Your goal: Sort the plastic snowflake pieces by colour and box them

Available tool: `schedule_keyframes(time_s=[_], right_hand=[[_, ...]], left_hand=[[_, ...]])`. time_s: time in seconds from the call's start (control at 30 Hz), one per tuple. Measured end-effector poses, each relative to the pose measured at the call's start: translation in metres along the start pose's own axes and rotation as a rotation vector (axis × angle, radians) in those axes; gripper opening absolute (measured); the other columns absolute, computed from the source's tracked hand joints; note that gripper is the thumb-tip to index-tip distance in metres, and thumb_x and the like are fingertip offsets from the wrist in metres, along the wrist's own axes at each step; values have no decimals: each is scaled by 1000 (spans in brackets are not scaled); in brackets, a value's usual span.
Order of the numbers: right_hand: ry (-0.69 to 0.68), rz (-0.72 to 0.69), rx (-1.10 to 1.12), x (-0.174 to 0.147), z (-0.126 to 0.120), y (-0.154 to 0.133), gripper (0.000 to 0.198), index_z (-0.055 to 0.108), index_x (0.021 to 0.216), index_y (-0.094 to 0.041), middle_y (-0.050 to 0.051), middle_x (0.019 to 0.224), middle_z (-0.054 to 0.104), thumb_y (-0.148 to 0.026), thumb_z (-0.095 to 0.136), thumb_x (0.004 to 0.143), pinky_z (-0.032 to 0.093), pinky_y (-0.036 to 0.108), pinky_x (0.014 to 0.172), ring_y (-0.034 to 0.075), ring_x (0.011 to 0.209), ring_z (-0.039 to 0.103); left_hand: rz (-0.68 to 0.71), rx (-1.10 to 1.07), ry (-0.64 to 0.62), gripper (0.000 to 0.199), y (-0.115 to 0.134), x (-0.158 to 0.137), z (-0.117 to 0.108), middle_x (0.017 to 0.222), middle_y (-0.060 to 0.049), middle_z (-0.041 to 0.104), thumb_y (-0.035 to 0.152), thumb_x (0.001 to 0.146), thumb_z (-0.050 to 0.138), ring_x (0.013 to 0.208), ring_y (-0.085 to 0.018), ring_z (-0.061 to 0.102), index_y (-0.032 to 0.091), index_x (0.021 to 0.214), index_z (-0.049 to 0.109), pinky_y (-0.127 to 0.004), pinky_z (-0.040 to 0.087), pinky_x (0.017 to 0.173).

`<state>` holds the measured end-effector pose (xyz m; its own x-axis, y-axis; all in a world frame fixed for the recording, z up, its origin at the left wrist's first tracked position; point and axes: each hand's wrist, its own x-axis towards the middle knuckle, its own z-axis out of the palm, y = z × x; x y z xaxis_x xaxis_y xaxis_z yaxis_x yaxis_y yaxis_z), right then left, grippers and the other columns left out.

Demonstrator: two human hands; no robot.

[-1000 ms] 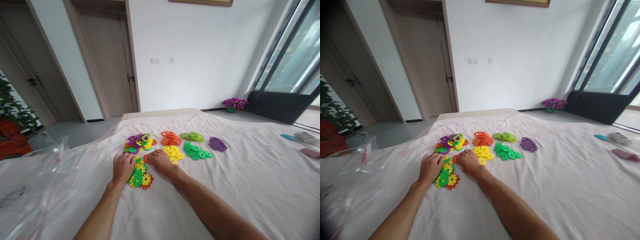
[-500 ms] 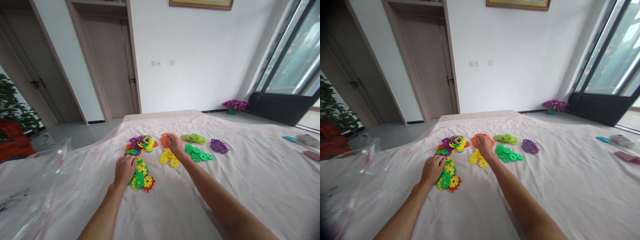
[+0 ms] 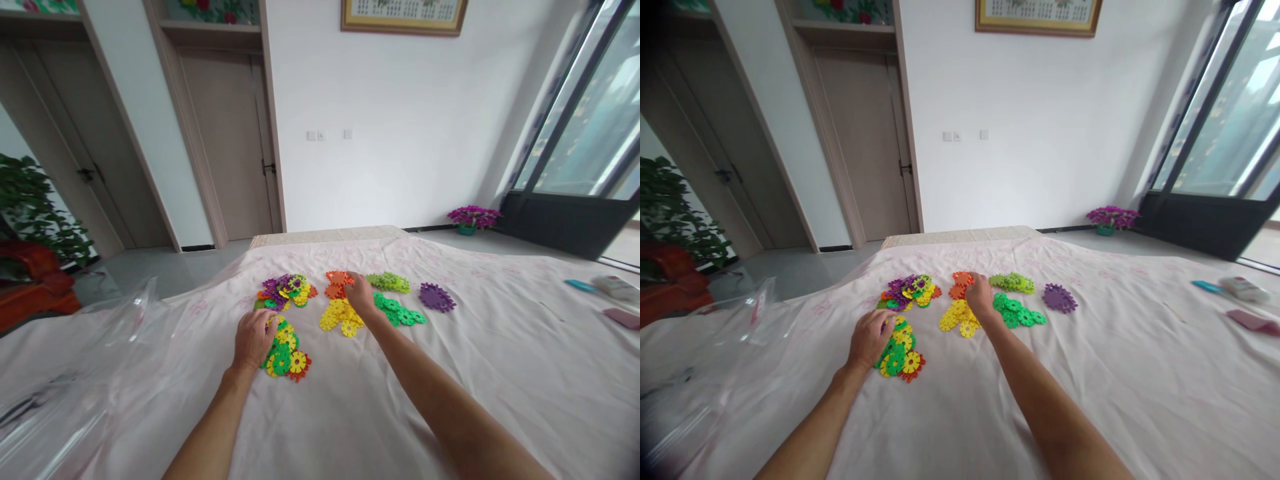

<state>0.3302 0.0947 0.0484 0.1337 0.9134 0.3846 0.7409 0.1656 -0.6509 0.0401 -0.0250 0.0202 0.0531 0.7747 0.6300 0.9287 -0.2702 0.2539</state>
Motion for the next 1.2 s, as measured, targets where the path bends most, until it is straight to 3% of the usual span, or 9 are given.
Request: schedule_keyframes(time_s=[0.17,0.37,0.5,0.63,0.73,0.93,1.1,1.2], right_hand=[[-182,-212,42,-46,2,-20,48,65,123,-17,9,127,64,-7,49,79,41,29,103,20,119,57],[-449,-390,-56,-118,-7,-44,48,60,130,-17,11,117,66,-11,48,83,44,27,88,20,102,62],[-479,-500,-126,-141,-14,-50,38,61,124,-19,9,112,67,-16,52,87,39,29,93,21,105,58],[-441,-531,-144,-147,-13,-50,32,61,123,-19,8,113,66,-19,49,93,36,29,97,20,107,55],[-430,-531,-170,-150,-11,-50,32,61,123,-19,8,113,66,-19,46,95,35,30,97,20,108,54],[-401,-540,-145,-153,-11,-48,37,55,132,-17,10,115,65,-18,42,97,36,31,98,21,108,54],[-398,-474,-123,-150,-11,-46,44,52,135,-18,10,117,64,-14,44,92,38,30,97,22,109,55],[-380,-444,-62,-149,-10,-44,45,53,135,-19,9,120,63,-12,43,91,38,28,98,21,112,55]], left_hand=[[5,-10,-19,34,0,-2,1,110,-6,70,41,97,42,107,-21,61,24,107,69,-37,44,100],[-143,51,-218,47,1,-3,-3,130,-8,62,52,94,43,124,-23,53,26,128,61,-38,39,106],[-197,81,-437,80,9,-15,-16,154,-12,38,67,77,58,143,-32,33,32,147,42,-46,32,111],[-208,123,-588,115,26,-34,-20,163,-14,17,74,55,71,149,-41,13,34,154,27,-56,22,114],[-244,173,-571,114,42,-40,-14,165,-14,9,78,58,66,150,-43,7,34,154,24,-61,16,114],[-301,225,-423,100,58,-23,6,163,-20,15,80,74,50,149,-40,14,26,154,25,-58,16,114],[-338,284,-309,84,59,-6,21,160,-22,24,71,86,41,147,-39,20,23,154,28,-62,14,113],[-305,327,-255,78,61,9,26,160,-21,25,61,89,45,147,-39,22,21,154,28,-64,9,115]])
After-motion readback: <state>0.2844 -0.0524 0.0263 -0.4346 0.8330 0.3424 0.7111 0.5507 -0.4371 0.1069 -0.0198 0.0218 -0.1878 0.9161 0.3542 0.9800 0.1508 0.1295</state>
